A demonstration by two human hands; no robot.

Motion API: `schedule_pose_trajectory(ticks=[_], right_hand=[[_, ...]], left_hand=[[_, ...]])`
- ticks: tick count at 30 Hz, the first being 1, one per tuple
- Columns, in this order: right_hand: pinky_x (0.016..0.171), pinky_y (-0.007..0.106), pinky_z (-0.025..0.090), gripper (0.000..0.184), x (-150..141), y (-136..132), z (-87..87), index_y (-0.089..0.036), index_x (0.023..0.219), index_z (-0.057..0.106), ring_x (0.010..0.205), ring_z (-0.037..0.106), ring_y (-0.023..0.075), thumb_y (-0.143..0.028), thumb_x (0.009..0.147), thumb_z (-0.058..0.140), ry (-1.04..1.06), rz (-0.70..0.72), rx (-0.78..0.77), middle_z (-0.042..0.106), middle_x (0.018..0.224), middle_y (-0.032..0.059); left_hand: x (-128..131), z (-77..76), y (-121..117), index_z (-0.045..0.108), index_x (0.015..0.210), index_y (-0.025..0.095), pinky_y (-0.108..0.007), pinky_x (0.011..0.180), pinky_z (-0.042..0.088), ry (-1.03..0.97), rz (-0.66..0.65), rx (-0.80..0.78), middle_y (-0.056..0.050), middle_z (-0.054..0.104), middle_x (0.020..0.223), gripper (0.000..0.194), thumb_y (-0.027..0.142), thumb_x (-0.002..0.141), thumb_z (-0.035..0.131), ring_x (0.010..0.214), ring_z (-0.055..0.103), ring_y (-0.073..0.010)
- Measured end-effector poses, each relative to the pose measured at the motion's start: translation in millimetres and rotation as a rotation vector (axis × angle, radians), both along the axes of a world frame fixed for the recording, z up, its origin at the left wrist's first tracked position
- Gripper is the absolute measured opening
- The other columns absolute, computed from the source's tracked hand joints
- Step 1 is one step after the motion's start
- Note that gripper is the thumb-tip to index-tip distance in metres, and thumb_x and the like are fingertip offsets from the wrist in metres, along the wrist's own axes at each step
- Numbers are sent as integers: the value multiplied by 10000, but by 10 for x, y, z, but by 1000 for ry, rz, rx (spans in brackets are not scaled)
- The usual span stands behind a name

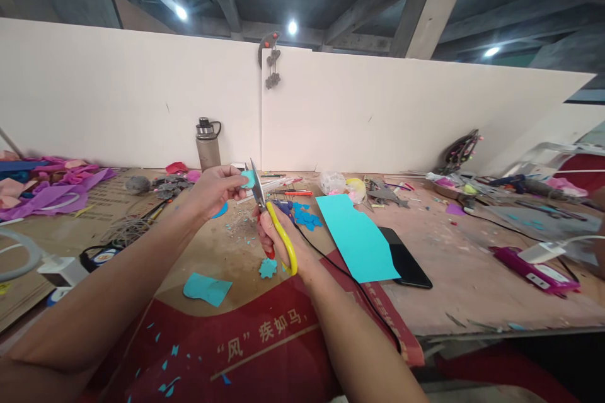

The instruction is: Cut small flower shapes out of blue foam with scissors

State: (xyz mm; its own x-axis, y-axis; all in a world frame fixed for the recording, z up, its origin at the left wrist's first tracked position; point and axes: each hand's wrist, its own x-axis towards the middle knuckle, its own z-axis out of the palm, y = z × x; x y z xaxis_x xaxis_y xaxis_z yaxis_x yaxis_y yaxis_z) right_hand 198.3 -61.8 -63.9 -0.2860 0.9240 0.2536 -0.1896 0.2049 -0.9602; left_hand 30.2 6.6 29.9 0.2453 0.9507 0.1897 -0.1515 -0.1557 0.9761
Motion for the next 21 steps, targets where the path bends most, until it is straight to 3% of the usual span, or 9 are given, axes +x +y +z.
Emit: schedule_pose_trajectory(ticks=[9, 15, 21], right_hand=[[482, 250, 373, 638, -28, -44, 52, -252, 1069, 520, 560, 346, 98, -856, 905, 644, 50, -42, -50, 421, 757, -71], [477, 251, 382, 696, -22, -11, 30, -241, 1115, 549, 568, 343, 98, -876, 862, 678, 90, -53, -67, 413, 761, -74], [470, 240, 380, 690, -46, 3, 29, -241, 1106, 561, 554, 358, 99, -873, 857, 687, 113, -93, -39, 428, 743, -73]], left_hand=[[-15, -41, 26, 604, 644, 180, -215, 512, 423, -47, -4, 14, -16, 645, 541, 265, 161, 683, 865, 485, 583, -95], [-21, -47, 24, 729, 817, 150, -231, 541, 463, -97, -49, 21, -12, 703, 644, 269, 174, 632, 923, 560, 653, -121], [-59, -98, 64, 758, 831, 166, -238, 545, 444, -51, -25, 90, -6, 751, 750, 315, 270, 617, 964, 540, 630, -97]])
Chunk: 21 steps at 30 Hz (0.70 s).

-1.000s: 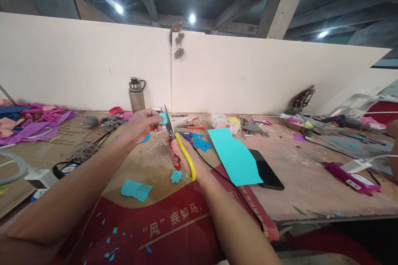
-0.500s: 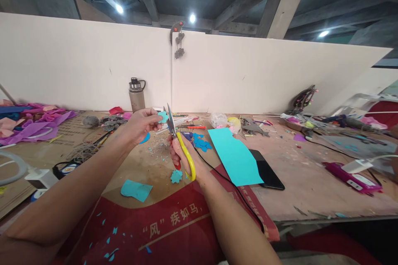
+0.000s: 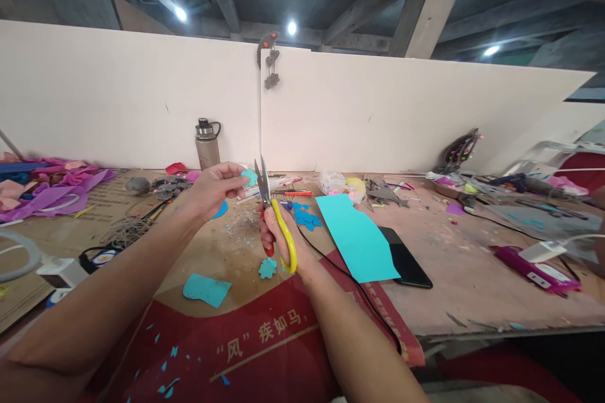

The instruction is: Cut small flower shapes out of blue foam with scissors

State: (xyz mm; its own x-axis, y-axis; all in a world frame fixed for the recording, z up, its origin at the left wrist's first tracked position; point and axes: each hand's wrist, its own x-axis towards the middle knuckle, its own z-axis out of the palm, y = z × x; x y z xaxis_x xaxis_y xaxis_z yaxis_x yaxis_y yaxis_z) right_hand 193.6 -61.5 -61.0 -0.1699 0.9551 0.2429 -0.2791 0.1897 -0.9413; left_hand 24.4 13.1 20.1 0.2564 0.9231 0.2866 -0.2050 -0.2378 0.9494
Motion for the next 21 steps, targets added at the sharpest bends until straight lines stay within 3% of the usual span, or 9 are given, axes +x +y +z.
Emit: schedule_pose_trajectory(ticks=[5, 10, 15, 18, 21], right_hand=[[453, 249, 393, 666, 5, 74, 46, -263, 1095, 540, 534, 404, 115, -832, 825, 757, 170, -108, 51, 477, 706, -74], [474, 249, 447, 677, 69, 153, 98, -272, 1099, 525, 589, 527, 129, -634, 710, 943, 316, -185, 50, 617, 764, -45], [470, 273, 466, 550, 93, 183, 92, -258, 1041, 536, 513, 517, 128, -472, 727, 933, 284, -151, 37, 543, 646, -85], [477, 282, 476, 512, 89, 188, 93, -254, 1026, 537, 510, 525, 131, -438, 733, 914, 258, -163, 55, 552, 633, -87], [474, 298, 480, 507, 96, 185, 100, -261, 989, 511, 508, 533, 142, -439, 732, 910, 243, -205, 74, 520, 619, -92]], left_hand=[[16, -64, 13, 782, 842, 178, -290, 739, 549, 76, -72, 123, -24, 760, 751, 313, 355, 668, 974, 696, 693, -146], [84, -120, -11, 782, 769, 179, -332, 844, 589, 145, -180, 215, -79, 790, 947, 292, 344, 646, 988, 870, 740, -183], [132, -154, -79, 788, 744, 204, -341, 873, 590, 233, -214, 369, -95, 786, 951, 169, 311, 760, 918, 909, 734, -190], [145, -169, -110, 792, 755, 208, -334, 907, 589, 242, -205, 384, -99, 786, 986, 115, 268, 781, 886, 953, 735, -191], [158, -197, -121, 807, 877, 210, -308, 835, 591, 205, -209, 287, -81, 784, 1010, 109, 275, 806, 857, 901, 734, -177]])
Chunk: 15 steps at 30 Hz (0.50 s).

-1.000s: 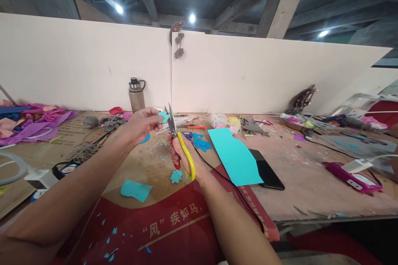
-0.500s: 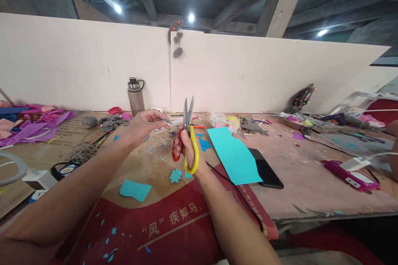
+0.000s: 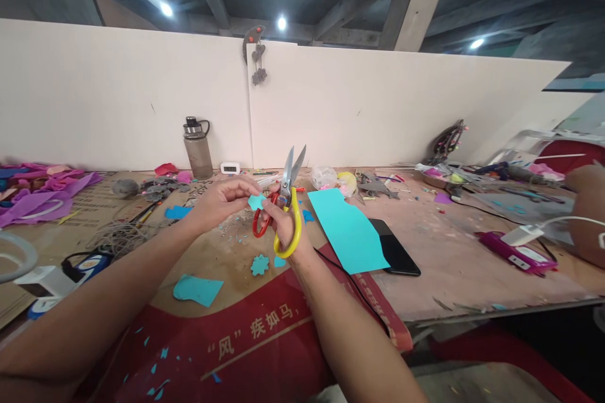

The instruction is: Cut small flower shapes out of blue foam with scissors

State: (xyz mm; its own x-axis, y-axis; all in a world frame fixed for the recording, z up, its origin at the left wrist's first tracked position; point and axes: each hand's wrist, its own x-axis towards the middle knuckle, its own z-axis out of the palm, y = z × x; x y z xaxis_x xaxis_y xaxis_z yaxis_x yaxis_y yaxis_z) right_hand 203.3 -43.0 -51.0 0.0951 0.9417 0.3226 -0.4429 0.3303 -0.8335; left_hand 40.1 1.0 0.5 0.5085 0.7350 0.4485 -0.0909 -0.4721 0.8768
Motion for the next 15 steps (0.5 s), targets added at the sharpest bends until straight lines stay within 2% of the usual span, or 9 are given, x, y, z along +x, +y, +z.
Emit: schedule_pose_trajectory(ticks=[3, 7, 10, 15], right_hand=[[491, 315, 487, 479, 17, -20, 2, -263, 987, 505, 507, 543, 150, -447, 771, 891, -86, -109, 16, 524, 613, -87], [510, 319, 481, 465, 23, -63, -5, -258, 1057, 531, 523, 542, 151, -521, 848, 851, -200, -180, 68, 562, 649, -66], [502, 310, 455, 508, 6, -85, -16, -263, 1077, 542, 537, 509, 143, -652, 885, 805, -226, -133, 89, 533, 682, -61], [468, 286, 383, 600, -19, -113, -47, -267, 1044, 543, 522, 443, 133, -822, 883, 705, -366, 38, 3, 483, 698, -57]], left_hand=[[25, -30, -5, 785, 941, 198, -275, 668, 544, 11, 4, -172, -51, 759, 875, 207, 378, 851, 836, 730, 693, -151], [54, -14, -13, 707, 737, 170, -245, 571, 463, 83, -58, -311, -40, 692, 664, 347, 453, 775, 905, 599, 639, -128], [22, 48, 12, 692, 705, 166, -244, 553, 464, -6, -36, -370, -25, 665, 621, 382, 447, 712, 951, 556, 615, -117], [-122, 161, 112, 693, 719, 156, -227, 537, 460, -101, 26, -365, -31, 697, 655, 405, 429, 680, 989, 540, 620, -103]])
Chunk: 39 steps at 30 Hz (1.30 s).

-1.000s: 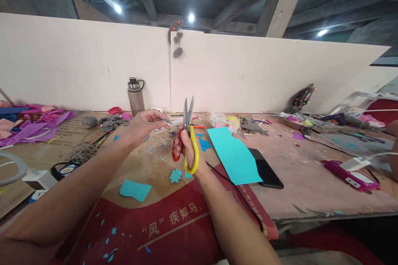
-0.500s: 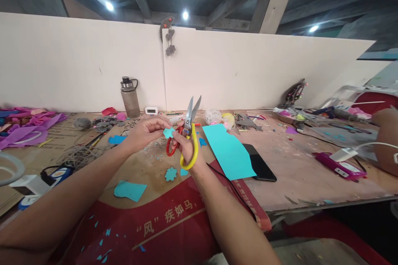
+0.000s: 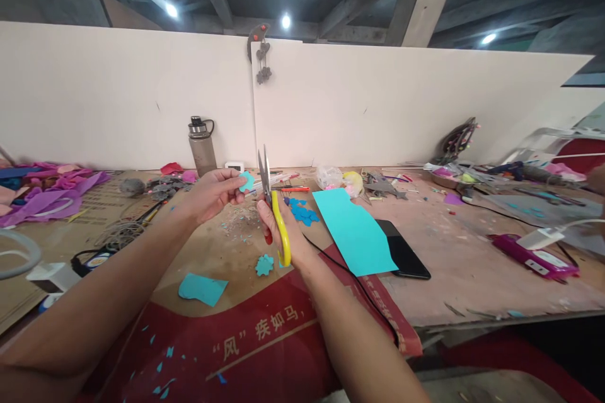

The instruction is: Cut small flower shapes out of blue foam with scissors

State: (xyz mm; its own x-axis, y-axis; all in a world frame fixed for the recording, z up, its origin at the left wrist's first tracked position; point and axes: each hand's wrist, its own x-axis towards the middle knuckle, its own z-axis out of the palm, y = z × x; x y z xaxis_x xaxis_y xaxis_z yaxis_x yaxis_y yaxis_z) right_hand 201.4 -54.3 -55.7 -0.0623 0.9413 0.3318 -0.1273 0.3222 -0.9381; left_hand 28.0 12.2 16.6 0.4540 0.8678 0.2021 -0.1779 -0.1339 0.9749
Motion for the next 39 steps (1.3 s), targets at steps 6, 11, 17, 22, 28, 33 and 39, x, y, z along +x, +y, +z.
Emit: schedule_pose_trajectory(ticks=[6, 11, 17, 22, 28, 33, 39], right_hand=[[500, 273, 403, 608, 16, -62, -35, -265, 965, 462, 549, 426, 120, -868, 953, 545, -136, 152, -6, 472, 732, -58], [512, 277, 401, 636, 1, -97, -8, -265, 942, 433, 554, 408, 116, -894, 942, 532, -155, 171, -40, 448, 733, -63], [524, 288, 377, 698, -15, -137, 31, -258, 962, 434, 554, 409, 114, -946, 895, 531, -173, 165, -83, 437, 720, -69], [526, 287, 395, 705, -12, -150, 70, -262, 966, 434, 551, 402, 115, -950, 875, 555, -169, 180, -98, 435, 727, -73], [509, 277, 383, 683, -26, -176, 96, -272, 975, 407, 545, 386, 115, -925, 878, 582, -136, 183, -117, 420, 730, -77], [492, 267, 360, 661, -29, -179, 94, -269, 993, 416, 535, 361, 109, -903, 899, 576, -134, 183, -120, 421, 722, -80], [487, 264, 355, 656, -36, -187, 117, -263, 998, 428, 534, 364, 106, -890, 901, 596, -132, 162, -130, 423, 715, -80]], left_hand=[[-74, 40, 59, 676, 688, 165, -226, 520, 446, 15, 44, 18, -28, 674, 599, 393, 392, 660, 995, 520, 605, -106], [-73, 66, 56, 673, 669, 163, -241, 520, 448, 58, 59, 10, -30, 643, 561, 381, 383, 665, 984, 502, 583, -106], [-77, 91, 42, 648, 641, 174, -235, 518, 439, 86, 52, 25, -32, 652, 545, 396, 388, 672, 980, 493, 573, -102], [-81, 95, 40, 643, 657, 168, -230, 520, 436, 114, 67, 27, -31, 655, 550, 381, 368, 699, 965, 498, 580, -102], [-84, 89, 53, 652, 670, 163, -231, 529, 446, 133, 71, 45, -30, 654, 560, 360, 360, 725, 949, 512, 595, -106], [-85, 96, 49, 663, 678, 157, -229, 537, 453, 141, 71, 53, -34, 657, 562, 339, 350, 739, 934, 517, 599, -105], [-85, 100, 44, 660, 680, 158, -227, 533, 452, 149, 79, 55, -35, 660, 562, 336, 346, 750, 930, 511, 595, -104]])
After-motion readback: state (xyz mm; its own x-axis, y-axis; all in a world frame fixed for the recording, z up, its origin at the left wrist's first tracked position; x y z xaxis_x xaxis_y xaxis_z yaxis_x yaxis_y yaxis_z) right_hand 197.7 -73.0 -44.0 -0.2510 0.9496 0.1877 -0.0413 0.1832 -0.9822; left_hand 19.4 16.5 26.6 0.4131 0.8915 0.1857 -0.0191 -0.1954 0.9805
